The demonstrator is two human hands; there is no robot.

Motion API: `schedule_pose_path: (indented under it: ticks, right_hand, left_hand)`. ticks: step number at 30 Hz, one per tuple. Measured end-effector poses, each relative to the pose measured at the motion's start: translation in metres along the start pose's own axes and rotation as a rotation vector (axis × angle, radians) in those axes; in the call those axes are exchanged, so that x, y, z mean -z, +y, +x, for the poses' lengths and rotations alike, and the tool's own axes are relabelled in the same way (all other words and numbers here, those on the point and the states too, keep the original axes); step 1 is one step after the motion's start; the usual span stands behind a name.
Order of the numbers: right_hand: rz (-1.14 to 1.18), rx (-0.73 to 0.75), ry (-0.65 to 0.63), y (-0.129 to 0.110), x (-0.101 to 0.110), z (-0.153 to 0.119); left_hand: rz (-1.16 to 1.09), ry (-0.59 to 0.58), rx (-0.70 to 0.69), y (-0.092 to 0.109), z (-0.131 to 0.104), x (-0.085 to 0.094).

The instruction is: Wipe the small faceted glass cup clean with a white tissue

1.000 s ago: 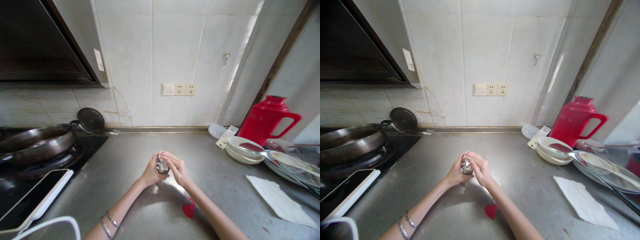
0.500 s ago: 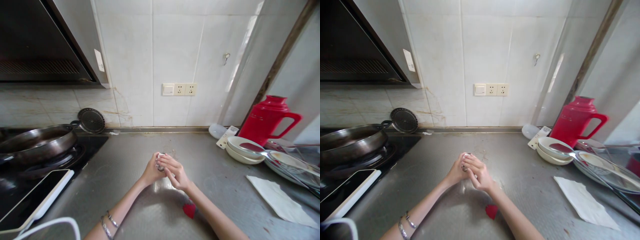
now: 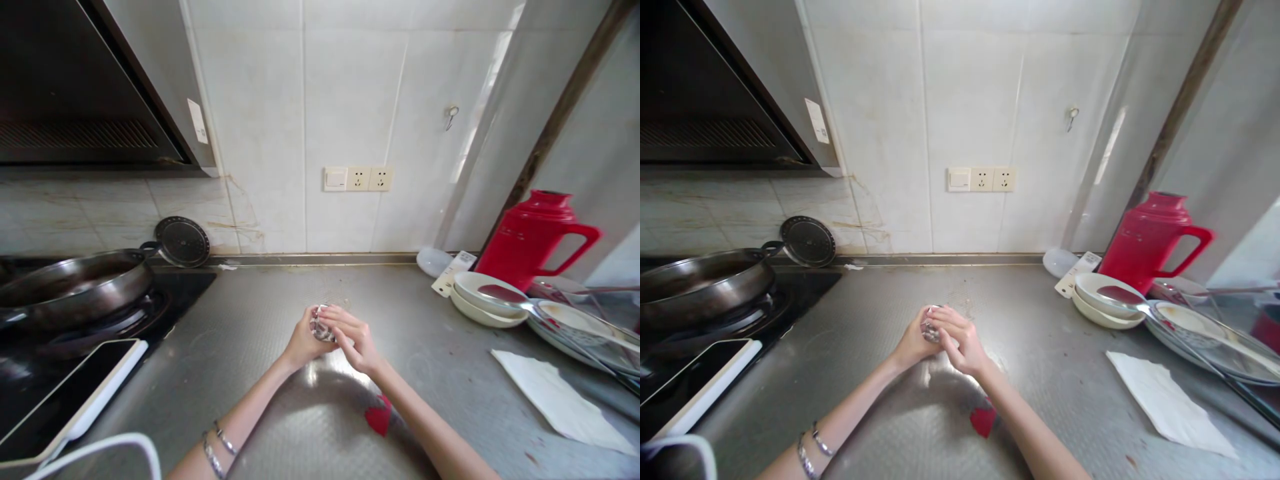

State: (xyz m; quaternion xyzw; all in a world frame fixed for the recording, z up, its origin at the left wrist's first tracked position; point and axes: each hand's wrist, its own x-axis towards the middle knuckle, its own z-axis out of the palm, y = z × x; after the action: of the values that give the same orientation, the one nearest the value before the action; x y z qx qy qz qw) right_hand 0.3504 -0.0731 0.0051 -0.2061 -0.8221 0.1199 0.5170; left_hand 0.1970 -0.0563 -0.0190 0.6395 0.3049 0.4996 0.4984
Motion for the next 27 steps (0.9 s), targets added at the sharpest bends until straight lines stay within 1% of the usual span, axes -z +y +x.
schedule_pose_path:
  ticks: [3, 6, 9, 11, 13, 15, 17, 20, 24, 27]
  right_hand:
    - [0.017, 0.002, -0.039, 0.0, -0.001, 0.0]
    - [0.049, -0.103, -0.051, 0.002, 0.0, 0.001]
    - [0.075, -0.178, -0.032, 0.003, 0.001, 0.001]
    - [0.066, -0.17, -0.034, 0.001, 0.0, 0.0]
    - [0.046, -0.138, -0.058, -0.001, -0.001, -0.002]
    - [0.032, -0.117, -0.08, -0.002, -0.003, -0.003]
    - [0.034, -0.137, -0.074, -0.001, -0.005, -0.004]
    - [0.079, -0.25, -0.018, 0.006, -0.005, -0.005]
    - [0.18, -0.444, 0.059, 0.017, -0.004, -0.004]
    - [0.316, -0.545, 0.088, 0.019, -0.005, -0.004]
  left_hand:
    - [-0.052, -0.009, -0.006, 0.0, 0.001, 0.0]
    - [-0.064, 0.01, 0.009, 0.003, 0.001, 0.0]
    - [-0.017, 0.079, 0.065, 0.006, 0.002, 0.002]
    - [-0.003, 0.12, 0.08, 0.006, 0.003, 0.003]
    - [-0.012, 0.137, 0.077, 0.006, 0.004, 0.005]
    - [-0.019, 0.132, 0.064, 0.005, 0.004, 0.006]
    - [-0.01, 0.103, 0.043, 0.003, 0.004, 0.006]
    - [0.063, 0.067, 0.048, 0.002, 0.002, 0.004]
    - [0.155, 0.065, 0.08, 0.003, -0.001, 0.003]
    - [0.168, 0.067, 0.066, 0.005, -0.001, 0.003]
